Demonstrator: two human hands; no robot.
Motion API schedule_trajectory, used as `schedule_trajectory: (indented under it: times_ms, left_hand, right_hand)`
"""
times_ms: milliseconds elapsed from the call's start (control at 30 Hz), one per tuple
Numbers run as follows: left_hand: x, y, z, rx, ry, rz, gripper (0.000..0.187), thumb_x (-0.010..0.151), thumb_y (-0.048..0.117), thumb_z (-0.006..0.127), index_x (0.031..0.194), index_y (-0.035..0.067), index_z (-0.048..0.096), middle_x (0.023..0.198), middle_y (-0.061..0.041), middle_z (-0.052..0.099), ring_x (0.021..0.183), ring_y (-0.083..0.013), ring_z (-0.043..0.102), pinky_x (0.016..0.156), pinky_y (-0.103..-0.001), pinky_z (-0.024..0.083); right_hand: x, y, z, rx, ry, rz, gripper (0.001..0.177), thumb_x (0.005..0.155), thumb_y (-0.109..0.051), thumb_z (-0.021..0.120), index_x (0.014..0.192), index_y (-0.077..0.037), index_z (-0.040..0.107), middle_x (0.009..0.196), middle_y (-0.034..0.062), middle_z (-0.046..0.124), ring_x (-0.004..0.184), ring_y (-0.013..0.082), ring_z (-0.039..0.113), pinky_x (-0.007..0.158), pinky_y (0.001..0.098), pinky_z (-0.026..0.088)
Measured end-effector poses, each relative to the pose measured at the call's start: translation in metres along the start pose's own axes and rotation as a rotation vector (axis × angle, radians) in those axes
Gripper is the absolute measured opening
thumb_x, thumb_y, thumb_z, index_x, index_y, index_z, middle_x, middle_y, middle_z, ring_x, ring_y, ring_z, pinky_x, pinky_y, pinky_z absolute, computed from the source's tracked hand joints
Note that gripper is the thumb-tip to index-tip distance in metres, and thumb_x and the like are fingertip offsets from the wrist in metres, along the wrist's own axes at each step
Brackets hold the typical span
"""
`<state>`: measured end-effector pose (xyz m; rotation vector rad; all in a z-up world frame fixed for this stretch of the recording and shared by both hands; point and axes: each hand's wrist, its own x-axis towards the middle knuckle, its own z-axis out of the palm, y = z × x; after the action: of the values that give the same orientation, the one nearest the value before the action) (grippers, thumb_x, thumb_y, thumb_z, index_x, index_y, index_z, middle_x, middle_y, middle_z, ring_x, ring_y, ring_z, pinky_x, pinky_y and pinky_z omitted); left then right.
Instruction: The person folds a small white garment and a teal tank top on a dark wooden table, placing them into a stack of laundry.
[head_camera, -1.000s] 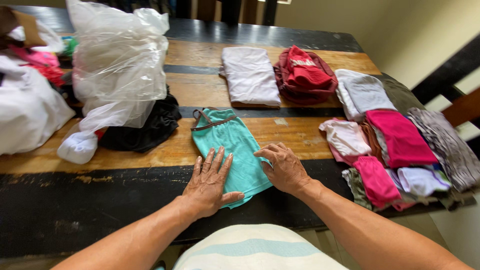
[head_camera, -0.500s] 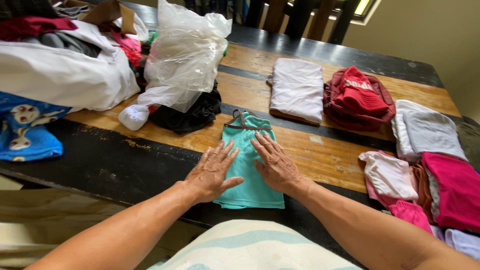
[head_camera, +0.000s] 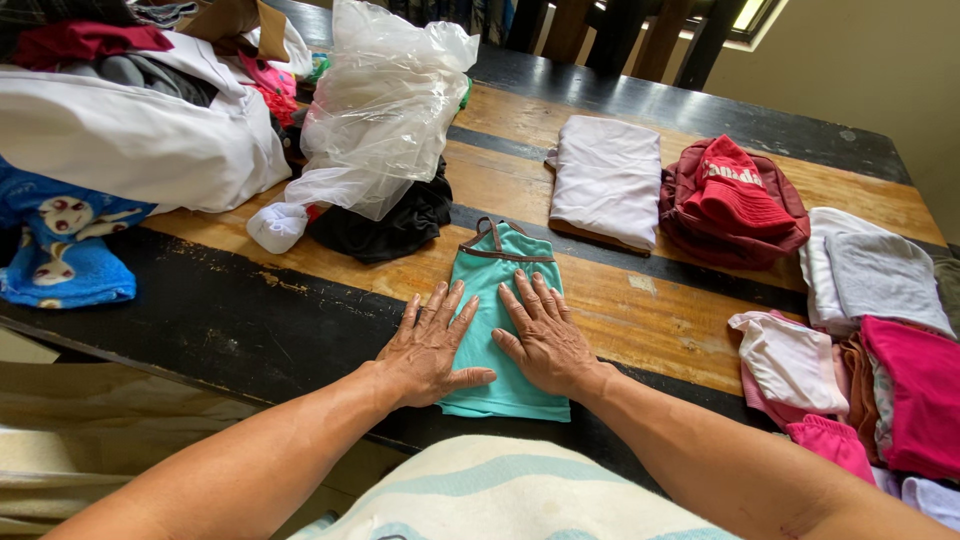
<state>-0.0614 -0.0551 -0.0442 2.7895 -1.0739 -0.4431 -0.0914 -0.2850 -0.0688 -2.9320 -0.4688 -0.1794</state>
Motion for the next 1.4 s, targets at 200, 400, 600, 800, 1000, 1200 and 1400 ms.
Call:
schedule_trajectory:
  times_ms: [200, 400, 600, 800, 1000, 1200, 1400]
  left_hand:
    - [0.037, -0.015, 0.002, -0.027, 0.234, 0.125, 0.091, 0.099, 0.07, 0.032, 0.162, 0.007, 0.01, 0.17, -0.018, 0.0, 0.159, -0.0328, -0.006, 0.126, -0.053, -0.001]
    - [0.078, -0.026, -0.009, -0.053, 0.193, 0.085, 0.092, 0.098, 0.065, 0.036, 0.161, 0.006, 0.007, 0.169, -0.019, -0.003, 0.157, -0.0327, -0.007, 0.124, -0.051, 0.0]
    - [0.085, -0.028, -0.014, -0.028, 0.11, 0.058, 0.095, 0.099, 0.065, 0.036, 0.161, 0.004, 0.0, 0.168, -0.018, -0.008, 0.155, -0.0306, -0.014, 0.124, -0.049, -0.006]
    - [0.083, -0.031, -0.007, -0.057, 0.153, 0.077, 0.095, 0.099, 0.065, 0.037, 0.159, 0.0, 0.002, 0.168, -0.02, -0.008, 0.155, -0.0316, -0.015, 0.122, -0.049, -0.008]
    - [0.083, -0.036, 0.007, -0.039, 0.272, 0.116, 0.095, 0.099, 0.066, 0.037, 0.16, 0.0, 0.007, 0.168, -0.019, 0.001, 0.156, -0.032, -0.008, 0.123, -0.051, -0.004]
    - [0.082, -0.036, 0.007, -0.038, 0.245, 0.114, 0.094, 0.099, 0.066, 0.038, 0.16, 0.001, 0.009, 0.168, -0.019, 0.002, 0.156, -0.0318, -0.007, 0.123, -0.052, -0.003]
    - [0.082, -0.037, 0.006, -0.011, 0.265, 0.128, 0.094, 0.098, 0.067, 0.037, 0.16, 0.001, 0.009, 0.169, -0.019, 0.002, 0.156, -0.0316, -0.007, 0.123, -0.051, -0.003]
  right_hand:
    - [0.009, 0.005, -0.008, 0.124, 0.044, 0.051, 0.072, 0.104, -0.054, 0.037, 0.159, -0.009, 0.028, 0.168, 0.0213, 0.016, 0.155, 0.0384, 0.009, 0.124, 0.049, 0.011]
    - [0.038, 0.026, -0.014, 0.063, 0.045, 0.057, 0.072, 0.105, -0.053, 0.035, 0.159, -0.007, 0.025, 0.169, 0.0175, 0.017, 0.156, 0.0354, 0.008, 0.125, 0.0489, 0.009]
    - [0.078, 0.028, -0.021, 0.048, -0.025, 0.031, 0.068, 0.104, -0.053, 0.031, 0.161, -0.014, 0.026, 0.169, 0.0096, 0.018, 0.156, 0.0318, 0.008, 0.124, 0.0497, 0.007]
    - [0.115, 0.019, -0.022, 0.12, -0.079, 0.056, 0.061, 0.103, -0.049, 0.031, 0.157, -0.019, 0.038, 0.169, 0.0051, 0.024, 0.156, 0.0321, 0.01, 0.123, 0.0536, 0.007]
    - [0.121, 0.034, -0.007, -0.004, -0.163, 0.204, 0.063, 0.104, -0.049, 0.031, 0.155, -0.012, 0.037, 0.168, 0.0093, 0.022, 0.156, 0.0343, 0.009, 0.121, 0.0584, 0.006]
    - [0.109, 0.039, 0.017, 0.068, -0.071, 0.191, 0.068, 0.105, -0.051, 0.029, 0.159, -0.01, 0.027, 0.169, 0.0113, 0.015, 0.156, 0.0332, 0.01, 0.121, 0.0576, 0.006]
    - [0.109, 0.034, 0.013, 0.06, -0.078, 0.207, 0.068, 0.104, -0.052, 0.029, 0.16, -0.015, 0.026, 0.17, 0.0104, 0.014, 0.156, 0.032, 0.009, 0.122, 0.0576, 0.005]
